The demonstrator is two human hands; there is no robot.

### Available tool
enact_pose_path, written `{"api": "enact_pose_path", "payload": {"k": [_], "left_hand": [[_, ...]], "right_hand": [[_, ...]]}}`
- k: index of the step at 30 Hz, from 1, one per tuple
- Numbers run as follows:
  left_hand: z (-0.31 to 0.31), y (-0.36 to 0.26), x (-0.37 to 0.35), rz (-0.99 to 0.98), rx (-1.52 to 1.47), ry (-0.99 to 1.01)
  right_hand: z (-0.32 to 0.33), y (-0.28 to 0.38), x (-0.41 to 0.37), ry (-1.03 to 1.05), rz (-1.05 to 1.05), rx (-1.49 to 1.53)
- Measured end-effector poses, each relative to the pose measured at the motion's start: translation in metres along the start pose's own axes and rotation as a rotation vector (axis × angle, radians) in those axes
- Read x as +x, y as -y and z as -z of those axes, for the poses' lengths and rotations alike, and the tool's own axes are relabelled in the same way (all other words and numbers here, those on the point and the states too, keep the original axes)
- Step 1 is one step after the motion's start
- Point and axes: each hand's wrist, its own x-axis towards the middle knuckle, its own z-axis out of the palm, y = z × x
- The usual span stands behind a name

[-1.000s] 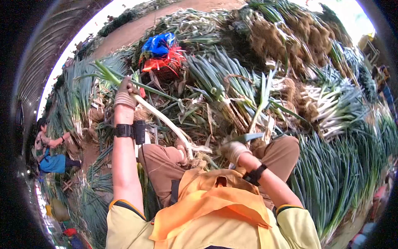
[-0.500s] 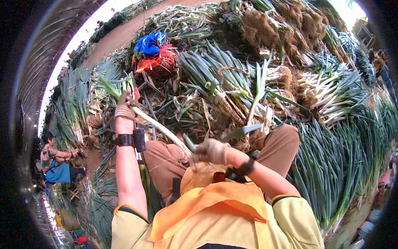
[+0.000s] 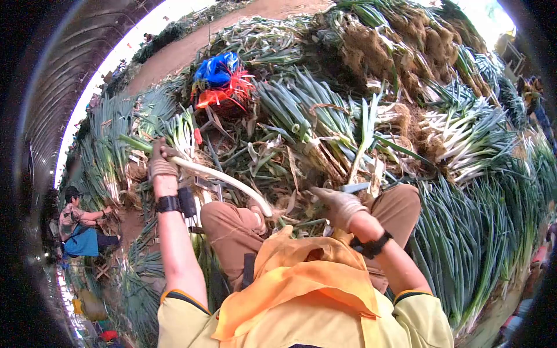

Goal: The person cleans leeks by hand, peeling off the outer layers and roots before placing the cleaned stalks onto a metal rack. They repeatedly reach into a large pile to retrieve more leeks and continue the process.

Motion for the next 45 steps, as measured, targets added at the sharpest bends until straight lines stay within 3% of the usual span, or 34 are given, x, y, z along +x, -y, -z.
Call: {"api": "enact_pose_path", "payload": {"k": [2, 4, 6, 8, 9, 12, 14, 16, 18, 20, 22, 24, 25, 26, 27, 29, 30, 31, 32, 33, 34, 36, 37, 39, 40, 41, 42, 43, 44, 45], "left_hand": [[-0.010, 0.009, -0.024, -0.004, -0.036, 0.033], [0.002, 0.015, -0.023, -0.034, -0.010, 0.070], [0.003, 0.013, -0.032, -0.027, 0.048, 0.016], [0.019, 0.007, -0.027, -0.063, 0.091, 0.137], [0.020, 0.002, -0.034, -0.033, 0.062, 0.127], [-0.027, 0.001, -0.073, 0.094, 0.111, 0.136], [-0.006, 0.027, -0.052, -0.024, 0.155, 0.316], [-0.008, 0.044, -0.052, -0.224, 0.386, 0.343], [-0.006, 0.035, -0.030, -0.278, 0.436, 0.384], [-0.012, 0.011, -0.001, -0.262, 0.340, 0.404], [-0.025, -0.010, 0.013, -0.100, 0.311, 0.386], [0.001, -0.006, 0.048, -0.021, 0.560, 0.368], [0.034, 0.000, 0.087, -0.073, 0.819, 0.314], [0.049, -0.006, 0.112, -0.022, 0.786, 0.137], [0.047, -0.019, 0.123, -0.004, 0.711, 0.080], [0.103, -0.038, 0.183, -0.150, 1.036, -0.009], [0.102, -0.035, 0.192, -0.023, 0.788, 0.109], [0.125, -0.025, 0.217, 0.033, 0.806, 0.070], [0.192, -0.021, 0.277, -0.071, 1.192, -0.050], [0.261, -0.017, 0.329, -0.065, 1.191, -0.159], [0.324, -0.013, 0.375, -0.058, 1.181, -0.268], [0.305, 0.010, 0.357, 0.036, 1.441, -0.427], [0.323, 0.023, 0.365, -0.118, 1.172, -0.353], [0.362, 0.037, 0.393, -0.249, 1.249, -0.347], [0.366, 0.037, 0.399, -0.302, 1.312, -0.340], [0.375, 0.036, 0.405, -0.235, 1.281, -0.406], [0.364, 0.042, 0.394, -0.256, 1.068, -0.363], [0.346, 0.043, 0.383, -0.196, 0.983, -0.453], [0.381, 0.037, 0.404, -0.204, 1.174, -0.460], [0.351, 0.041, 0.381, -0.236, 1.432, -0.537]], "right_hand": [[-0.036, 0.012, 0.025, 0.023, 0.180, 0.459], [-0.073, 0.023, 0.038, 0.193, 0.286, 0.597], [-0.111, 0.011, 0.042, 0.547, -0.057, 0.539], [-0.113, 0.023, 0.034, 0.577, -0.167, 0.665], [-0.106, 0.029, 0.034, 0.646, -0.352, 0.731], [-0.106, 0.033, 0.049, 0.500, -0.322, 0.767], [-0.108, 0.037, 0.071, 0.469, -0.242, 0.909], [-0.119, 0.048, 0.103, 0.452, -0.173, 0.721], [-0.124, 0.066, 0.142, 0.480, -0.189, 0.630], [-0.130, 0.093, 0.185, 0.404, -0.101, 0.670], [-0.141, 0.126, 0.241, 0.428, -0.011, 0.846], [-0.130, 0.176, 0.297, 0.498, -0.013, 0.668], [-0.137, 0.184, 0.330, 0.568, -0.036, 0.586], [-0.154, 0.186, 0.357, 0.641, -0.065, 0.507], [-0.210, 0.162, 0.384, 0.608, 0.181, 0.946], [-0.240, 0.114, 0.366, 0.453, 0.162, 0.536], [-0.219, 0.096, 0.330, 0.248, 0.168, 0.726], [-0.209, 0.068, 0.306, 0.169, 0.172, 0.453], [-0.235, 0.012, 0.289, 0.403, 0.023, 0.172], [-0.196, -0.003, 0.252, 0.460, -0.310, 0.124], [-0.175, -0.039, 0.224, 0.640, -0.381, 0.018], [-0.132, -0.106, 0.168, 0.491, -0.594, -0.156], [-0.144, -0.183, 0.129, 0.406, -0.555, -0.343], [-0.101, -0.231, 0.113, 0.081, -0.816, -0.633], [-0.071, -0.232, 0.122, -0.200, -1.184, -0.377], [-0.070, -0.261, 0.114, -0.228, -1.141, -0.261], [-0.079, -0.315, 0.102, -0.256, -1.084, -0.145], [-0.106, -0.380, 0.080, -0.221, -1.121, -0.088], [-0.098, -0.350, 0.099, -0.299, -1.236, -0.077], [-0.091, -0.319, 0.113, -0.384, -1.344, -0.061]]}}
